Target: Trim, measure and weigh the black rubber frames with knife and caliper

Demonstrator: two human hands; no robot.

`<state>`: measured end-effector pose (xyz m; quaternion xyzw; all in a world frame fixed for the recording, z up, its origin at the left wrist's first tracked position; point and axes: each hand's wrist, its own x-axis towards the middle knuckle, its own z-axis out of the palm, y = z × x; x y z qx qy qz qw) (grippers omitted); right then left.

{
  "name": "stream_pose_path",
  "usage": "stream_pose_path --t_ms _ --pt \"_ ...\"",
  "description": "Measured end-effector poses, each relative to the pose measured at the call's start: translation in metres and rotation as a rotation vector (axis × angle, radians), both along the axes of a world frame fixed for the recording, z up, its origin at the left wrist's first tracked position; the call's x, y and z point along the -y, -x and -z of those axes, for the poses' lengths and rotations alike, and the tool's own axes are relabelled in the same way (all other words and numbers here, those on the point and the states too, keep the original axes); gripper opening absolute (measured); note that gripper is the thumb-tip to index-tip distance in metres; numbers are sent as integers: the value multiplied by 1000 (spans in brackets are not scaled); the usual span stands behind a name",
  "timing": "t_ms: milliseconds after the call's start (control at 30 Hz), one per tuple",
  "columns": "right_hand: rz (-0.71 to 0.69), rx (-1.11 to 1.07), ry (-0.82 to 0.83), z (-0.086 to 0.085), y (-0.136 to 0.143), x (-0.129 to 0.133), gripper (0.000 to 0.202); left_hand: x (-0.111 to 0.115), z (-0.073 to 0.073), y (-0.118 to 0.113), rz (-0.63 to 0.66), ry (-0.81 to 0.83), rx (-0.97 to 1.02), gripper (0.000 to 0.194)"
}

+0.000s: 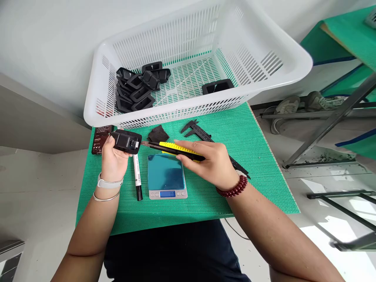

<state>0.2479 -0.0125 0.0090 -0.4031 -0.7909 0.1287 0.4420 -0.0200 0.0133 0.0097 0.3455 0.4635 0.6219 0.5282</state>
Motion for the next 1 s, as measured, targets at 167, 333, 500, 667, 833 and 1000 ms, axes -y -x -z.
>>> stream_pose_path --t_ms 167,333,500,667,833,1000 --pt "9 42 -33 1 0 1 32 0 1 -1 -13 -29 -20 32" --pt "3 114 -81 0 0 1 30 -1 5 0 -24 -43 -40 33" --pt "-4 183 -119 2 -1 0 29 -3 5 1 -38 -37 -37 30" --pt "-5 155 -101 2 -1 1 30 -3 4 1 -47 -39 -47 30" --pt "12 130 -102 0 -1 2 30 -3 4 0 -45 -23 -62 31" --pt "17 122 -100 0 1 2 31 -3 4 0 -47 -25 -55 31"
